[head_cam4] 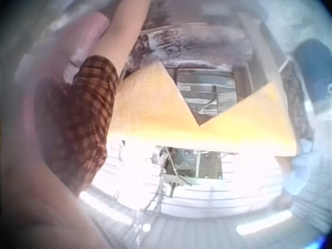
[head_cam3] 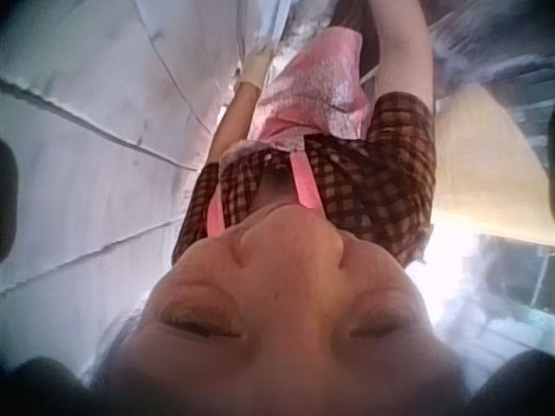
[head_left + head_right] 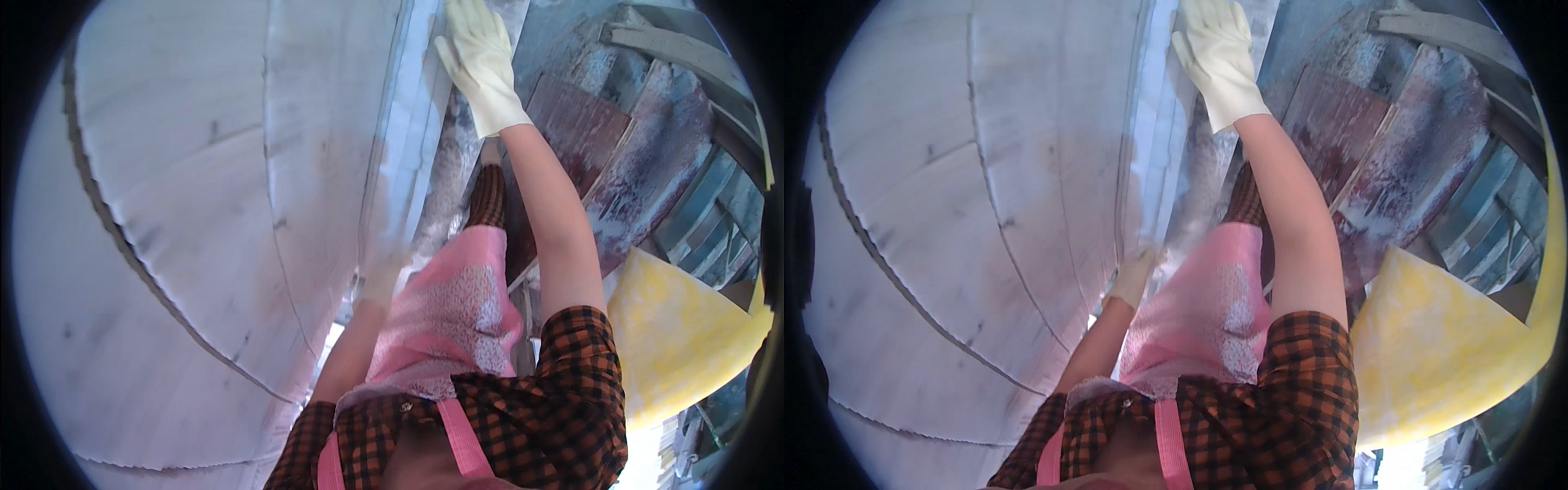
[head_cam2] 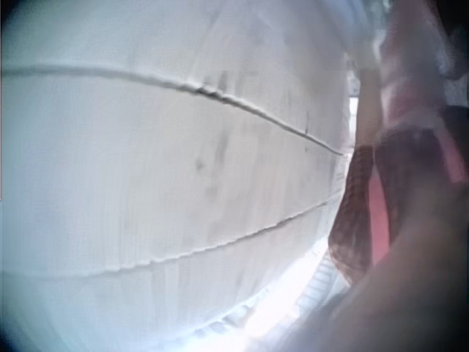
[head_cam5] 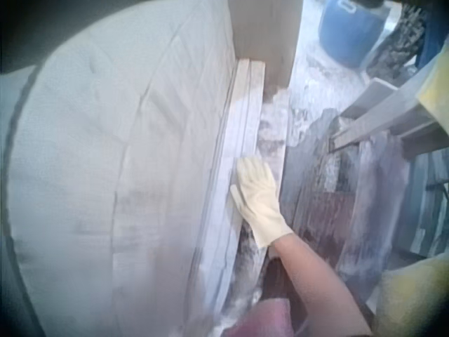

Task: The person repeatedly picks up white rectangular boards from a stack, places them on a yellow conveyor, and then stacks them onto a growing pile. The person also briefly picks up a long thin strip from the floor and places it on the conveyor.

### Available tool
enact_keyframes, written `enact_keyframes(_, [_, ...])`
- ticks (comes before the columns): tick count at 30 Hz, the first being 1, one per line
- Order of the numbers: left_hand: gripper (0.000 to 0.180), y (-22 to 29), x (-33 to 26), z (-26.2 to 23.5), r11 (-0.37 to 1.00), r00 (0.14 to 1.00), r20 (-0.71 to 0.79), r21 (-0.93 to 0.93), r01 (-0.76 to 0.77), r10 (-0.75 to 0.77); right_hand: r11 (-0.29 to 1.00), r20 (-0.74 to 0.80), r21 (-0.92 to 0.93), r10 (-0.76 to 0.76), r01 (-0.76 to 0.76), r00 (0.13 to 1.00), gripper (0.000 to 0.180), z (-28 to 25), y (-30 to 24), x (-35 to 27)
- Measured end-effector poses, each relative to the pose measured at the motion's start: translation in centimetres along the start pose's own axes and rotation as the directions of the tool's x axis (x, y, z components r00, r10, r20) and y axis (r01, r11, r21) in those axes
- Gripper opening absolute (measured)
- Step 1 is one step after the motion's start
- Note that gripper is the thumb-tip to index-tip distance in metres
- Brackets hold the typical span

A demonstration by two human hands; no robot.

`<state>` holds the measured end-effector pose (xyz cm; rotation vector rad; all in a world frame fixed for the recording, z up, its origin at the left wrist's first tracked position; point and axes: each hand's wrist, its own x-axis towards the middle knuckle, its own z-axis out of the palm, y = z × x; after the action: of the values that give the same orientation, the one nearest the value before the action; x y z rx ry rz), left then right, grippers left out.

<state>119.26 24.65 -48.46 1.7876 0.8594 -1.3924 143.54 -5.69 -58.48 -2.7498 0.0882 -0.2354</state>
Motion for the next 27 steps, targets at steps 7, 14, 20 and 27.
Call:
enact_keyframes(7, [0.036, -3.7, 2.4, 1.2, 0.967, 0.996, -0.092, -0.251, -0.041, 0.019, 0.989, 0.072, 0.062, -0.138, 0.134, 0.988, 0.066, 5.4, -2.0, -4.8])
enact_keyframes(14, [0.031, -14.7, 0.7, 0.0, 0.987, 0.947, -0.320, 0.155, 0.035, 0.016, 0.996, 0.003, 0.056, -0.069, 0.069, 0.998, 0.065, 6.2, -2.6, -4.6])
enact_keyframes(20, [0.037, -9.4, 1.2, -0.3, 0.820, 0.776, -0.336, 0.431, -0.377, 0.533, 0.998, -0.089, 0.057, -0.030, 0.035, 0.996, 0.064, 6.5, -3.6, -4.6])
enact_keyframes(27, [0.088, 8.6, 5.5, 2.1, 0.610, 0.710, -0.204, 0.697, -0.378, 0.673, 0.990, -0.065, 0.139, -0.016, 0.025, 0.998, 0.068, 5.9, -3.2, -4.6])
